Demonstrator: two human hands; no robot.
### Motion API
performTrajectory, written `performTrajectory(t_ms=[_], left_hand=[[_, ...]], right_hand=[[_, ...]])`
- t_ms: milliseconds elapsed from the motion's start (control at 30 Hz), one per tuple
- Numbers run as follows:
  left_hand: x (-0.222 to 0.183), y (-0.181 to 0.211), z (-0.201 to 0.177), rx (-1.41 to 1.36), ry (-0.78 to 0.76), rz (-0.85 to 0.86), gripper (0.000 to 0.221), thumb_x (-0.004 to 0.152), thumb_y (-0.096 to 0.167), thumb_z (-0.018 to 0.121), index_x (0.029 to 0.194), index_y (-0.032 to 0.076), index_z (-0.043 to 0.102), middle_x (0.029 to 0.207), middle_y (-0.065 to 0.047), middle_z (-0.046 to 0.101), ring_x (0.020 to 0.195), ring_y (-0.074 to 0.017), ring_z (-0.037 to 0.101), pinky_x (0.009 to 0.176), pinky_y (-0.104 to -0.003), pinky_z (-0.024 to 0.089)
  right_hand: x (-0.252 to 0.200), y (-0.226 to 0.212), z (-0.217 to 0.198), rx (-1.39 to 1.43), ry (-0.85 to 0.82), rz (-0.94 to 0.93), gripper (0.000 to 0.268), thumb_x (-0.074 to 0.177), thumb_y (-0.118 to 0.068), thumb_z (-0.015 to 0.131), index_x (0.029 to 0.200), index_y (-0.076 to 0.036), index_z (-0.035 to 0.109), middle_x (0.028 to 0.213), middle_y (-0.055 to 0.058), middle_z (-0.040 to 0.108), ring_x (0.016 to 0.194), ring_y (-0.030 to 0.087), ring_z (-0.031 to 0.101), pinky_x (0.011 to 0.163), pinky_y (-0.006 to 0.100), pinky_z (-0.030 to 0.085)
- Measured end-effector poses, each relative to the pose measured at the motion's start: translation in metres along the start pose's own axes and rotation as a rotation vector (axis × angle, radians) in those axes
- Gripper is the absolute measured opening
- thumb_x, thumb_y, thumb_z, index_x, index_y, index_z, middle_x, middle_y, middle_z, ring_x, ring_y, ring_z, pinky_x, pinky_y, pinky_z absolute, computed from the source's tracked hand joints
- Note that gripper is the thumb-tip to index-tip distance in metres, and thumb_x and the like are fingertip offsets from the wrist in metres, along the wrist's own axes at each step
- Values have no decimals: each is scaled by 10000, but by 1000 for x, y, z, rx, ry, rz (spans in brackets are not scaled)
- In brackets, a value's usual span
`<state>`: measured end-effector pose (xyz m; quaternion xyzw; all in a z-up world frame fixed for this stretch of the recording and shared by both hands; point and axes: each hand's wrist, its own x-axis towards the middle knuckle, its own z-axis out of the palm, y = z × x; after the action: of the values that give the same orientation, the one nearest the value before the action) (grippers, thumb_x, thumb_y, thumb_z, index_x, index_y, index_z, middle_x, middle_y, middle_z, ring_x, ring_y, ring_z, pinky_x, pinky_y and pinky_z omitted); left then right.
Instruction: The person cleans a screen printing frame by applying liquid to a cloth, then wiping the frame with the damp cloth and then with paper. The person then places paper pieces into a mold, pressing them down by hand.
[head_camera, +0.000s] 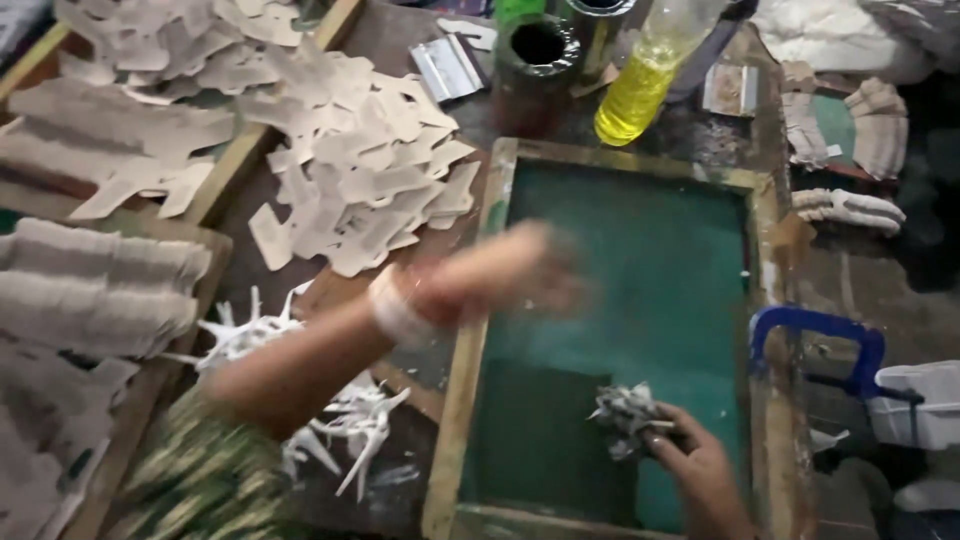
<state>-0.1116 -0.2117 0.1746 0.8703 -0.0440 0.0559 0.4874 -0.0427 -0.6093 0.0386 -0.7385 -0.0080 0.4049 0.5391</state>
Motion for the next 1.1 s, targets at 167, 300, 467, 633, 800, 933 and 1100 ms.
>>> performTrajectory(t_ms=[167,300,467,633,800,933,1100], left_hand=[[-239,51,73,145,-432,-539,470,845,522,731,954,66,769,859,-153,760,749,-332,730,706,-437,568],[-308,49,153,92,-93,-581,530,774,462,848,1011,5,721,871,-233,732,825,-393,696,735,-465,563],[-304,50,170,-154,83,-924,548,730,365,897,1032,-43,691,862,-183,765,784,-243,750,732,-383,589],[-296,25,181,-547,224,-326,502,767,186,874,1188,-1,675,1046,-109,805,949,-119,721,877,-292,590],[-295,27,186,-419,296,-292,475,765,186,883,1167,27,686,1020,-90,807,933,-117,744,856,-302,599],[-298,33,182,-404,278,-363,459,767,189,873,1154,33,684,1011,-81,812,929,-119,758,851,-301,598],[-294,33,183,-363,316,-323,468,757,224,883,1130,26,682,977,-106,804,911,-152,776,827,-317,602]], right_hand=[[-46,-61,25,-199,-8,-120,438,891,-50,649,1326,-16,681,1096,157,774,1006,238,709,931,371,537],[-63,-86,51,-369,-71,-254,388,917,-89,623,1293,-34,700,1168,122,767,1051,207,719,935,340,551],[-53,-112,81,-645,-50,-510,422,857,-47,632,1268,-91,717,1174,111,777,1025,234,750,905,360,583],[-56,-137,119,-1250,-185,-1041,393,788,-24,668,1165,-112,734,1262,118,706,1063,333,697,928,414,563],[-43,-74,119,-1118,-311,-1273,393,841,21,603,1209,-70,706,1289,139,694,1119,319,691,946,388,573],[-65,-54,75,-1093,-640,-1462,372,848,-2,596,1179,-145,687,1251,92,726,1137,278,725,962,358,604],[-7,-72,85,-1290,-463,-1445,308,968,-23,555,1194,-183,690,1163,57,759,949,213,762,808,297,630]])
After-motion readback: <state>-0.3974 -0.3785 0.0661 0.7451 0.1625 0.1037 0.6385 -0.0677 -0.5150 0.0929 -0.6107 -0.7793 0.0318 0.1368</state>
